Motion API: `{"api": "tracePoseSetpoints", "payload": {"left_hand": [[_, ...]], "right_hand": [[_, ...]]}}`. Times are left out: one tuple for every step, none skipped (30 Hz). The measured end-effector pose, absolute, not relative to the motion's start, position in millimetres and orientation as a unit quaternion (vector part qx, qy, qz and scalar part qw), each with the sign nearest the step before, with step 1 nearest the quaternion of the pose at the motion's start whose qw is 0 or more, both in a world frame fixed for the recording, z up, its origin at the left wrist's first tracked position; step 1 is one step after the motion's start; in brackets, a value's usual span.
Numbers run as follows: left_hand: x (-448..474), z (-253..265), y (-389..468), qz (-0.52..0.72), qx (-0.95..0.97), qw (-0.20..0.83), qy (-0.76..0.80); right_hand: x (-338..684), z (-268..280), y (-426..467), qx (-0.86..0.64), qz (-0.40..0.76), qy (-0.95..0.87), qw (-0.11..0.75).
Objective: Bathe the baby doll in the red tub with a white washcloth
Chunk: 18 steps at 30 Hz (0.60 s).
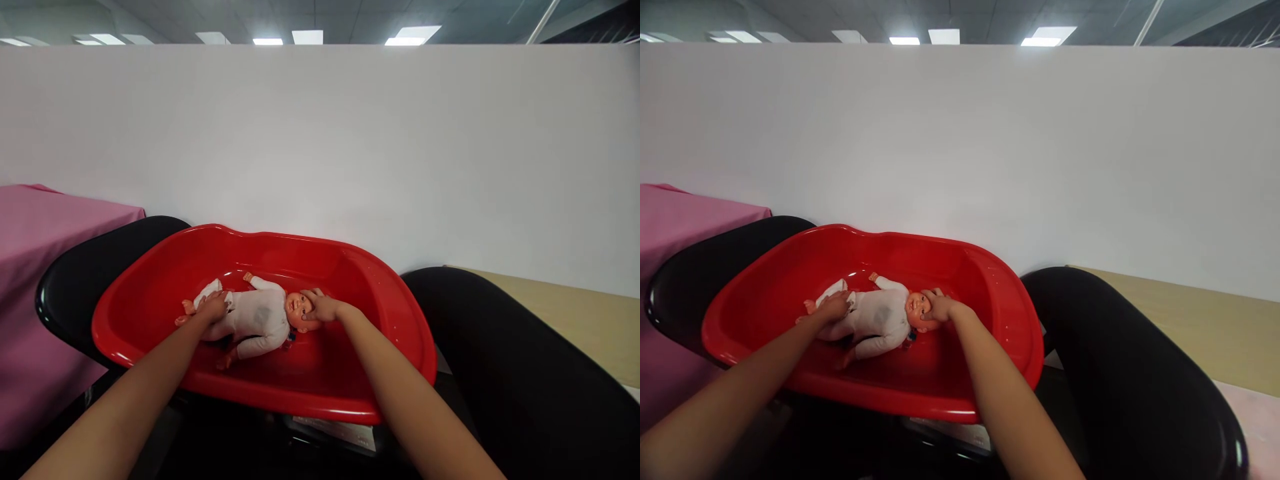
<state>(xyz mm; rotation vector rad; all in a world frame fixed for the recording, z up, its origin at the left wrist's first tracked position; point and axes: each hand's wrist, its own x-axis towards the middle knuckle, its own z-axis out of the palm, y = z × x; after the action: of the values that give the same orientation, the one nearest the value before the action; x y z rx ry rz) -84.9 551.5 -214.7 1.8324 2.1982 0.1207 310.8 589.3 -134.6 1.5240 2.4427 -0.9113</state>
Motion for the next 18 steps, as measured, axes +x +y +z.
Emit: {"api": "tracePoseSetpoints", "payload": {"left_hand": [[-85.2, -213.3, 549.6, 0.038, 0.627, 0.13, 0.768], [-85.6, -212.0, 548.1, 0.036, 0.617, 0.123, 0.777], [-86.1, -210.9, 547.1, 0.033, 0.605, 0.117, 0.787], [-86.7, -210.0, 546.5, 0.03, 0.591, 0.112, 0.798], [-87.2, -209.1, 546.4, 0.028, 0.578, 0.107, 0.809], [-87.8, -208.3, 546.5, 0.027, 0.567, 0.102, 0.817], [-88.4, -207.5, 546.6, 0.026, 0.559, 0.098, 0.823], [-89.2, -206.5, 546.6, 0.026, 0.553, 0.096, 0.827], [-90.0, -205.4, 546.3, 0.029, 0.55, 0.092, 0.83], [-91.1, -204.1, 545.7, 0.035, 0.546, 0.088, 0.832], [-92.4, -202.6, 544.6, 0.042, 0.542, 0.083, 0.836], [-93.9, -201.0, 543.4, 0.048, 0.534, 0.078, 0.84], [-95.5, -199.4, 542.1, 0.054, 0.525, 0.074, 0.846], [-97.1, -197.9, 541.0, 0.058, 0.516, 0.071, 0.852], [-98.4, -196.5, 540.2, 0.058, 0.509, 0.069, 0.856], [-99.4, -195.3, 540.0, 0.058, 0.502, 0.068, 0.86], [-99.8, -194.3, 540.3, 0.063, 0.497, 0.067, 0.863], [-99.4, -193.3, 541.1, 0.072, 0.494, 0.066, 0.864]], "right_hand": [[311.0, -134.8, 589.3, 0.504, -0.301, 0.807, 0.061], [311.2, -134.5, 589.1, 0.503, -0.302, 0.807, 0.061], [311.3, -133.7, 588.6, 0.502, -0.304, 0.807, 0.06], [311.5, -132.7, 588.0, 0.501, -0.307, 0.807, 0.06], [311.6, -131.4, 587.3, 0.5, -0.309, 0.807, 0.06], [311.7, -130.3, 586.8, 0.5, -0.31, 0.806, 0.061], [311.8, -129.5, 586.5, 0.5, -0.31, 0.806, 0.062], [311.9, -129.3, 586.7, 0.5, -0.31, 0.807, 0.063], [312.0, -129.7, 587.2, 0.498, -0.309, 0.808, 0.063], [312.1, -130.7, 588.2, 0.498, -0.308, 0.809, 0.064], [312.2, -132.0, 589.3, 0.498, -0.305, 0.809, 0.065], [312.2, -133.5, 590.5, 0.499, -0.302, 0.81, 0.067], [312.1, -134.9, 591.5, 0.5, -0.3, 0.809, 0.068], [312.0, -135.8, 592.1, 0.503, -0.3, 0.808, 0.07], [311.7, -136.2, 592.2, 0.505, -0.301, 0.806, 0.071], [311.3, -135.8, 591.8, 0.506, -0.302, 0.805, 0.071], [310.8, -134.8, 591.0, 0.506, -0.303, 0.805, 0.071], [310.3, -133.2, 589.8, 0.506, -0.303, 0.805, 0.07]]}}
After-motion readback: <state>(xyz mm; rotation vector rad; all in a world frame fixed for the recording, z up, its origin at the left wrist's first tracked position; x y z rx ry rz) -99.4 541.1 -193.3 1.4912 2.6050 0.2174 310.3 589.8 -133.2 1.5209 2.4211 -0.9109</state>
